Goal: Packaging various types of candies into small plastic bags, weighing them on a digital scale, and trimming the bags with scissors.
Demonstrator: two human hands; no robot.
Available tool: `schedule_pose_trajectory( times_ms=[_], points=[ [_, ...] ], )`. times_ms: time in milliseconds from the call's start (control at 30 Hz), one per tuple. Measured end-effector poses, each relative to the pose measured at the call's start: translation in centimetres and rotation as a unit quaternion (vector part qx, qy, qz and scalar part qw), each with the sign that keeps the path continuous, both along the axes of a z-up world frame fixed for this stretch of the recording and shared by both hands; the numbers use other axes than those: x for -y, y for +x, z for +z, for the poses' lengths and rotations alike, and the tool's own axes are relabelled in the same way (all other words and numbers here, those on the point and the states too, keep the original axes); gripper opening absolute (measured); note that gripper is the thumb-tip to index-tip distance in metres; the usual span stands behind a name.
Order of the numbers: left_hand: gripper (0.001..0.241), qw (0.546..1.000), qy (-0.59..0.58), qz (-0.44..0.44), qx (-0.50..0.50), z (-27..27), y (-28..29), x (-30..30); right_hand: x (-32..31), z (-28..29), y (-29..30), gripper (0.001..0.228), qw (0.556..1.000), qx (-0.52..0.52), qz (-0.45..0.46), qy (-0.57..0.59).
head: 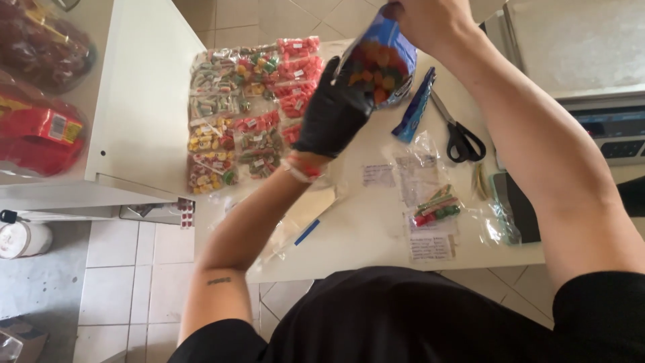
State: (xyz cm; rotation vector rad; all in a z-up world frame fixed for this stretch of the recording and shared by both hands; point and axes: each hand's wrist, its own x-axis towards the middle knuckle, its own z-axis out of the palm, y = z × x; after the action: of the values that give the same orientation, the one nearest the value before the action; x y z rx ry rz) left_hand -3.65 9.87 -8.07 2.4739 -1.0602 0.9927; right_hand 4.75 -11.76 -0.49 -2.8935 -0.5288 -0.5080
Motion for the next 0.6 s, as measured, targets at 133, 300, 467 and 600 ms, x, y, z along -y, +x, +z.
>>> schedule_pose_trajectory(
  times_ms=[133, 300, 467, 600],
  points=[
    [0.016, 0.987, 0.086, 0.067, 0.117, -5.6, 1.1, 2.2, -1.9, -3.3, -0.8, 0.007, 0.988, 0.018, 0.018, -0.149],
    [0.020, 1.000, -0.016, 0.012, 0.001, -12.0, 1.6, 2.9, -2.9, -5.2, -3.2, 0.007, 0.988, -0.056, 0.032, -0.140],
    [0.026, 0.983, -0.143, 0.013, -0.115, -13.5, 0.9, 3.0, -3.3, -7.0, -5.7, 0.014, 0.994, -0.063, 0.078, -0.038],
    [0.023, 0.998, -0.014, 0.053, -0.031, -15.3, 0.0, 2.1, -1.4, -5.6, -11.2, 0.035, 0.991, -0.103, 0.086, 0.029]
  ],
)
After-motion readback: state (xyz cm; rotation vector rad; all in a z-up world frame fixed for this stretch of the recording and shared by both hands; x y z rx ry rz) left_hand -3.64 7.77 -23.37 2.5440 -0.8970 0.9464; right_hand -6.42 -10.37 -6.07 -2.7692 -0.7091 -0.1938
